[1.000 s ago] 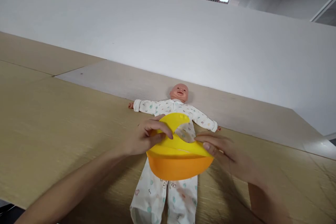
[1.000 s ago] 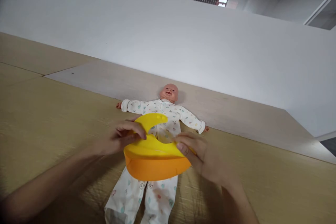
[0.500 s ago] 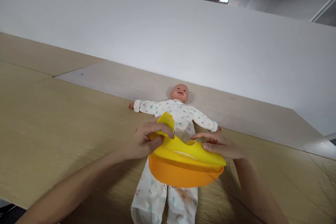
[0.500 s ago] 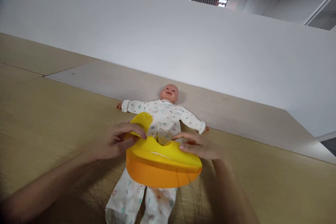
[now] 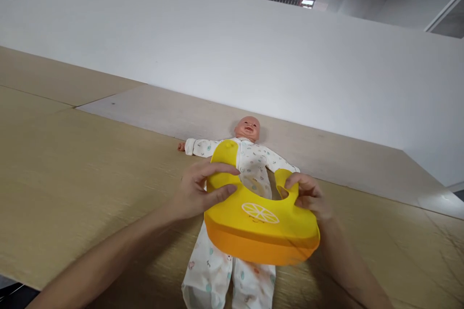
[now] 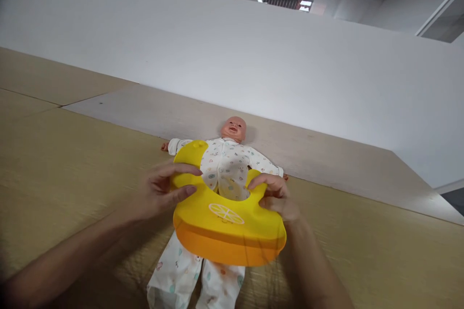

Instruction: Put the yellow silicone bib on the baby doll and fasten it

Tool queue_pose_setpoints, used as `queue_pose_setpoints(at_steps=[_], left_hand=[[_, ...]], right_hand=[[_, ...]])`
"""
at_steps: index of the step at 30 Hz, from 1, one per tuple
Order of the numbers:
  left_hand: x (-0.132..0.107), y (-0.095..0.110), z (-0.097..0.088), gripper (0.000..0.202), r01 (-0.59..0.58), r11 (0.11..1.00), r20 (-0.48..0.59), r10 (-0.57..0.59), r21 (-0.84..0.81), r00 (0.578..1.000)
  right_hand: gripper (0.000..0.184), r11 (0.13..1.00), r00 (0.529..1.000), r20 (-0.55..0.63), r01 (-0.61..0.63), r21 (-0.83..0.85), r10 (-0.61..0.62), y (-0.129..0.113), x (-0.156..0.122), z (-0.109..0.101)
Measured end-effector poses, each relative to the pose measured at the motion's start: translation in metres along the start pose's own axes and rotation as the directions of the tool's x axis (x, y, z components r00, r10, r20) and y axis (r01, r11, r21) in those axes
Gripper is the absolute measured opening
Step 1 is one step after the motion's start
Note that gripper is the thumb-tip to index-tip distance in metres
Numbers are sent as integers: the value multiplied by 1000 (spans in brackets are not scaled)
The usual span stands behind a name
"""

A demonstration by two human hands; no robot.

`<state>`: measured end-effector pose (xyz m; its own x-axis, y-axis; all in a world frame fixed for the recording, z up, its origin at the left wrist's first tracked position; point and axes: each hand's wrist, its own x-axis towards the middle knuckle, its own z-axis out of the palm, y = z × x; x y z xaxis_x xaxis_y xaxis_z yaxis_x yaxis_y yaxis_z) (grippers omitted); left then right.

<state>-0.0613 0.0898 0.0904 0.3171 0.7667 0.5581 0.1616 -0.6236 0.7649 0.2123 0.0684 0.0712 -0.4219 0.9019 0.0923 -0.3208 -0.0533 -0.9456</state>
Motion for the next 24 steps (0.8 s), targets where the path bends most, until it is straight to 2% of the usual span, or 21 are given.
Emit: queue_pose_setpoints(at_steps=[2,4,6,8,10,12,14,17,20,24], left_hand=[[1,-4,3,19,28,999,-27,-29,-28,999],[2,-9,4,17,52,998,-57,-53,-18,997],[3,-12,3,14,71,997,-87,-69,11,994],[4,-14,3,14,82,996,-115,-77,40,990],[6,-16,2,14,96,994,-141,-87,61,986],[11,-19,0,15,116,991,-163,-103,71,981],[21,-24,-3,17,137,988,-164,-122,77,979],[44,-36,-8,22,144,985,-155,-128,100,980],[70,-51,-11,24,124,984,-175,-101,128,979],[97,-68,-9,20,53,991,-176,-31,120,984]], right_hand=[[26,999,998,-32,52,10,-52,1,2,1],[26,994,987,-122,106,-11,-107,3,6,1],[26,979,947,-262,153,-137,-184,7,9,2],[30,918,897,-348,134,-373,-272,12,11,2],[34,797,873,-327,106,-595,-361,16,14,3],[38,682,866,-262,116,-722,-425,17,19,5],[40,600,861,-204,138,-788,-466,16,26,7],[43,516,880,-133,141,-845,-457,11,41,9],[47,520,877,-117,164,-838,-466,7,58,4],[50,653,847,-185,226,-723,-498,2,79,-8]])
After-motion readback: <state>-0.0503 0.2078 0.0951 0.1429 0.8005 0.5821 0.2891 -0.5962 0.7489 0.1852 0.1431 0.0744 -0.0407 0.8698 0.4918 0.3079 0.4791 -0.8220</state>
